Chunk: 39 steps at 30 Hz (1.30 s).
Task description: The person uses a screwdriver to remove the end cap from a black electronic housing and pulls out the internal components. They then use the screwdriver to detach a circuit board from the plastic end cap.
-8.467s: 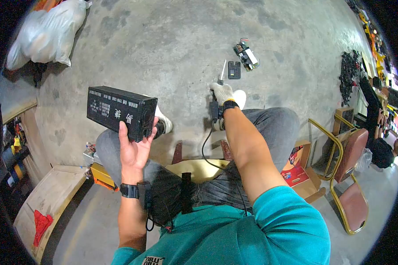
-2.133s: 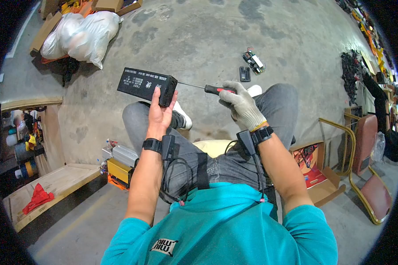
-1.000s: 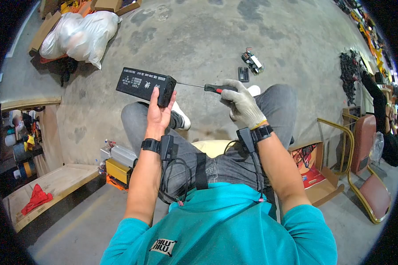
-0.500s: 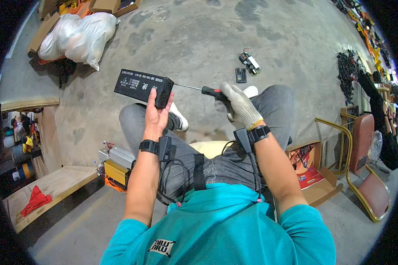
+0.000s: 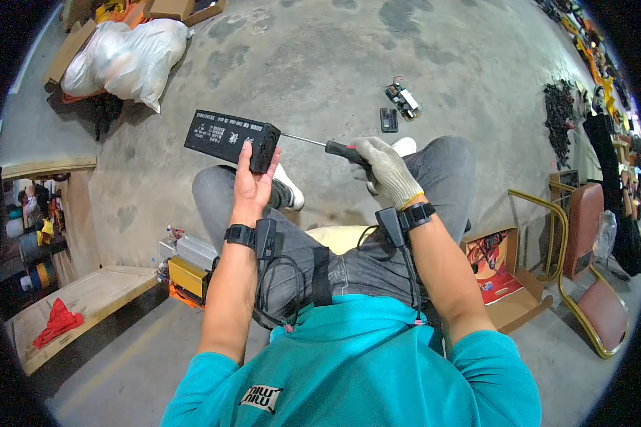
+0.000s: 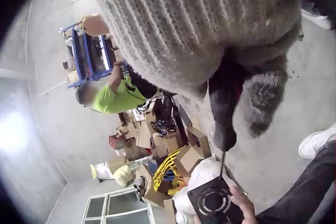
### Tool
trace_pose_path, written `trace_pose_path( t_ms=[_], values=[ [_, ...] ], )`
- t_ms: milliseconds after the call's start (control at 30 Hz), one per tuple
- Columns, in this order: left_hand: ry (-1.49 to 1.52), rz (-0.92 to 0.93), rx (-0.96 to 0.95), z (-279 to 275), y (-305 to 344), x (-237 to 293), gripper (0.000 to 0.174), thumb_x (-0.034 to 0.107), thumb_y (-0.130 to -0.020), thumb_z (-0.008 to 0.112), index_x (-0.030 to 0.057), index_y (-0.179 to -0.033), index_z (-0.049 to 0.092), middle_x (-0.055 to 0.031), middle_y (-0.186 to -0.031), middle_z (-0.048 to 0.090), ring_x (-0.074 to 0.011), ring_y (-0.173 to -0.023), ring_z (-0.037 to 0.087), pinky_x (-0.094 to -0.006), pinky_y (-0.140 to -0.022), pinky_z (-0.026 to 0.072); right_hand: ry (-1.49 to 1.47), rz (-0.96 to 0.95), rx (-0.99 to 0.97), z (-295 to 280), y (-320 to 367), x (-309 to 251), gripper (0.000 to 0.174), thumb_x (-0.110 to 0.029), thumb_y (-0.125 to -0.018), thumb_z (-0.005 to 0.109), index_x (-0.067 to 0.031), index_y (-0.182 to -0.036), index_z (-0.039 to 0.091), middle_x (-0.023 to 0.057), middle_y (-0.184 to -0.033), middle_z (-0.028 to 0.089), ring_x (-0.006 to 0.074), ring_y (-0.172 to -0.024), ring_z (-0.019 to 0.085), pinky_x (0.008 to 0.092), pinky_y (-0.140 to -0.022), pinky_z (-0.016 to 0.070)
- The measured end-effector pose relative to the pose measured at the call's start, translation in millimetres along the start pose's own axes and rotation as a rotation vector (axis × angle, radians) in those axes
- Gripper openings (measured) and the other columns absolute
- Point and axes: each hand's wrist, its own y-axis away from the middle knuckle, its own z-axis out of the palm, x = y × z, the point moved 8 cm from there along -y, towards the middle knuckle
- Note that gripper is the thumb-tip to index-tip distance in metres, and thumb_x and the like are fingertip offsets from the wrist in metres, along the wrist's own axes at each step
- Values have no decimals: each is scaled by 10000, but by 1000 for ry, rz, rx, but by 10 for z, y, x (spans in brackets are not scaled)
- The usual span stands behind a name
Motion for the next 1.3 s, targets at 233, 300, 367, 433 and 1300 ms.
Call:
trace_pose_path(
  t_ms=[233, 300, 367, 433, 1300],
  values=[
    [-4, 4, 7, -15, -20, -2, 435, 315, -935, 707, -15, -1197, 599, -126, -1137, 674, -291, -1041, 664, -392, -951, 552, 70, -153, 69, 141, 118, -224, 399, -185, -935, 641, 15, -1265, 541, 100, -1030, 624, 141, -809, 666, 227, -707, 536],
    [-8, 0, 1, -15, -11, -6, 437, 315, -935, 707, -17, -1196, 598, -126, -1135, 673, -292, -1042, 663, -391, -953, 551, 44, -98, 57, 145, 99, -184, 394, -195, -935, 641, -1, -1265, 546, 96, -1032, 628, 137, -796, 673, 236, -644, 529],
    [0, 4, 3, -13, -8, -3, 427, 315, -937, 705, -12, -1191, 604, -122, -1135, 677, -286, -1044, 663, -386, -950, 549, 19, -46, 47, 135, 110, -160, 389, -206, -936, 642, -18, -1264, 552, 92, -1034, 632, 133, -782, 679, 245, -581, 523],
    [-3, 3, -5, -14, -3, 7, 426, 317, -936, 705, -10, -1189, 606, -122, -1136, 677, -283, -1046, 662, -384, -946, 549, 94, -15, 54, 103, 134, -151, 353, -242, -953, 621, -66, -1255, 568, 83, -1002, 645, 126, -719, 684, 258, -442, 451],
    [272, -125, -235, 224, 29, 39, 600, 390, -962, 613, -59, -1345, 505, -245, -1325, 579, -471, -1231, 543, -492, -1024, 519, -72, 16, 41, -72, -5, 28, 297, -237, -970, 579, -105, -1235, 592, 91, -853, 669, 137, -542, 661, 249, -348, 389]
  ],
)
